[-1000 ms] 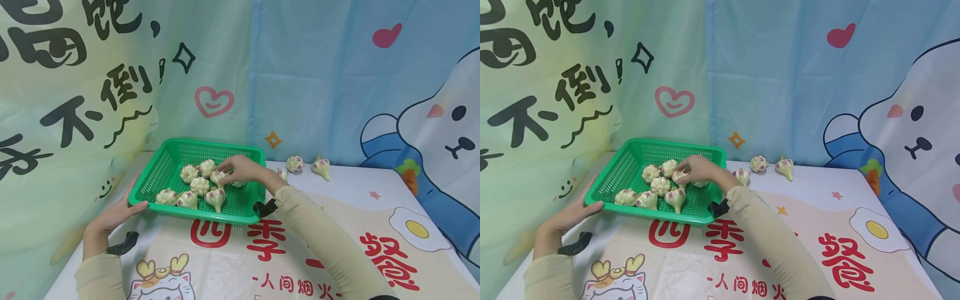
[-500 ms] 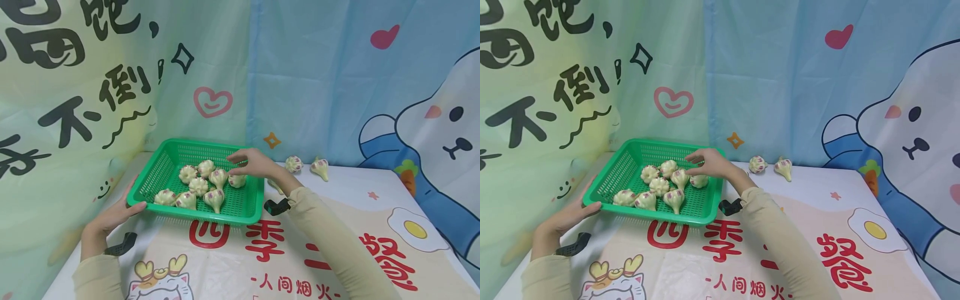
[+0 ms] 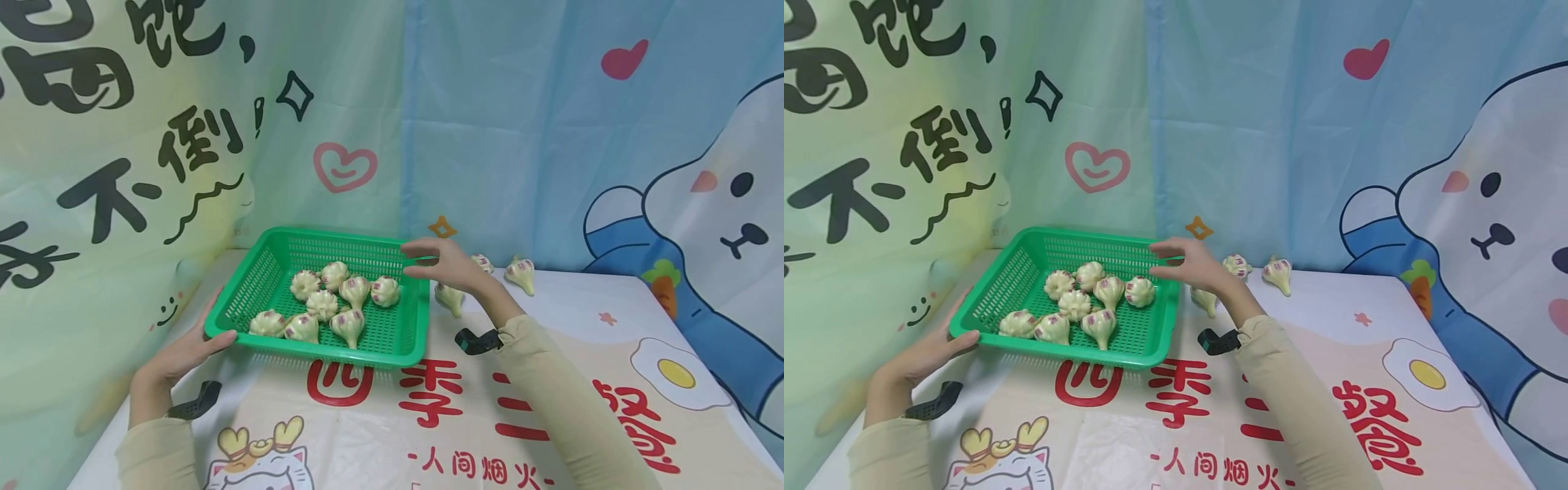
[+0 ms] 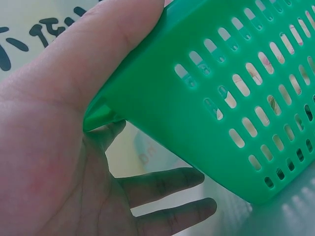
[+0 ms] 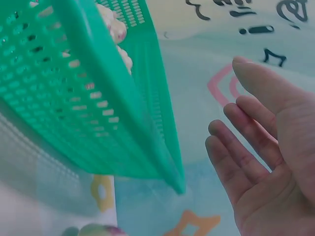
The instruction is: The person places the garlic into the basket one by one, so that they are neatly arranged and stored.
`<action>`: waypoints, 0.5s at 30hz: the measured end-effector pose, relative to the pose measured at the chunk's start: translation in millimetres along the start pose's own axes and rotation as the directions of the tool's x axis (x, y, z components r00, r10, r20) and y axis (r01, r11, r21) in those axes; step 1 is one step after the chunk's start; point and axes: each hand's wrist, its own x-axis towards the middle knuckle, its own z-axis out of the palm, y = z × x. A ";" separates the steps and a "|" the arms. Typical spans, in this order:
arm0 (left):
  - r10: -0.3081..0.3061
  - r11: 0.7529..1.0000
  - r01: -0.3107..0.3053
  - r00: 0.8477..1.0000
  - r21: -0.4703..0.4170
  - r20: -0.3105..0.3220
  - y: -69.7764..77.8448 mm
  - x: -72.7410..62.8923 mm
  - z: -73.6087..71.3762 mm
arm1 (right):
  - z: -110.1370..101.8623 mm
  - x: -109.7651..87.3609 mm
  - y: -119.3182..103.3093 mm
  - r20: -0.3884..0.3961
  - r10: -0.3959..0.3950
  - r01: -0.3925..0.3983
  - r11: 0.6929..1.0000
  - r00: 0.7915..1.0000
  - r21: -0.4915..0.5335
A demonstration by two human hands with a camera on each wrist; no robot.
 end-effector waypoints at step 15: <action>0.026 1.000 -0.026 1.000 -0.005 0.005 1.4 2.1 1.3 | -37.7 -49.2 47.4 -0.210 0.102 -0.076 0.989 0.972 0.128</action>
